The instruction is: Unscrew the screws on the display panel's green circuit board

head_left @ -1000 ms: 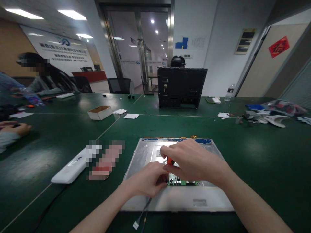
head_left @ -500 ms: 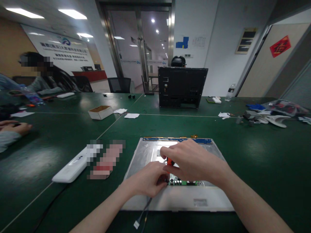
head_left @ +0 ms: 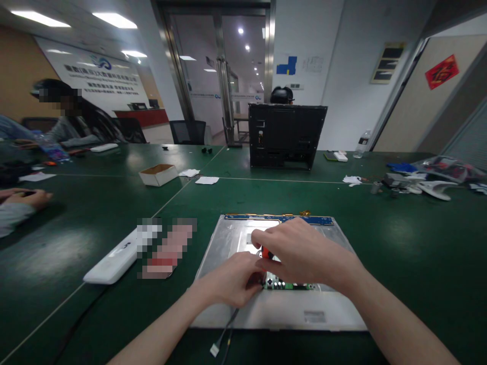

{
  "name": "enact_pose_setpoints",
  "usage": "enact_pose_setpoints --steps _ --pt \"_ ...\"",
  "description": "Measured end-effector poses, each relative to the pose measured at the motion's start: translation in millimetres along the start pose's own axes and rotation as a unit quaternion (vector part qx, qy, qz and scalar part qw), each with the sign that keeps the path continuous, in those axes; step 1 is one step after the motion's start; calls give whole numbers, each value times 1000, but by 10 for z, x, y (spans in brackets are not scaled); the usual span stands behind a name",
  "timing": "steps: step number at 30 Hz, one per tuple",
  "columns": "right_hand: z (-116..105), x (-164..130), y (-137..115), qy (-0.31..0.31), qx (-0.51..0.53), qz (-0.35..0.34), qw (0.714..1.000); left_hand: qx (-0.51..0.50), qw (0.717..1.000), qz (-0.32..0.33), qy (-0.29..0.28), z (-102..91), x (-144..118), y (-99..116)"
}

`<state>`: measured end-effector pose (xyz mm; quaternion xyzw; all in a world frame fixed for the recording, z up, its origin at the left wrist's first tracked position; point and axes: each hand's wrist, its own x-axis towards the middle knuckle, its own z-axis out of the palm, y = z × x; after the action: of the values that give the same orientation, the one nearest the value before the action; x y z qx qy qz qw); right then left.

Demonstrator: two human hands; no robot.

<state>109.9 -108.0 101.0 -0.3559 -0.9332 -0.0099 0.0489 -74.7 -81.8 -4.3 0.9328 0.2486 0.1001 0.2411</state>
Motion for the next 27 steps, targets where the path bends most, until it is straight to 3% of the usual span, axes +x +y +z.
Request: enact_pose_setpoints --steps 27 --pt "48 -2 -4 28 -17 -5 999 52 999 0 4 16 -10 -3"
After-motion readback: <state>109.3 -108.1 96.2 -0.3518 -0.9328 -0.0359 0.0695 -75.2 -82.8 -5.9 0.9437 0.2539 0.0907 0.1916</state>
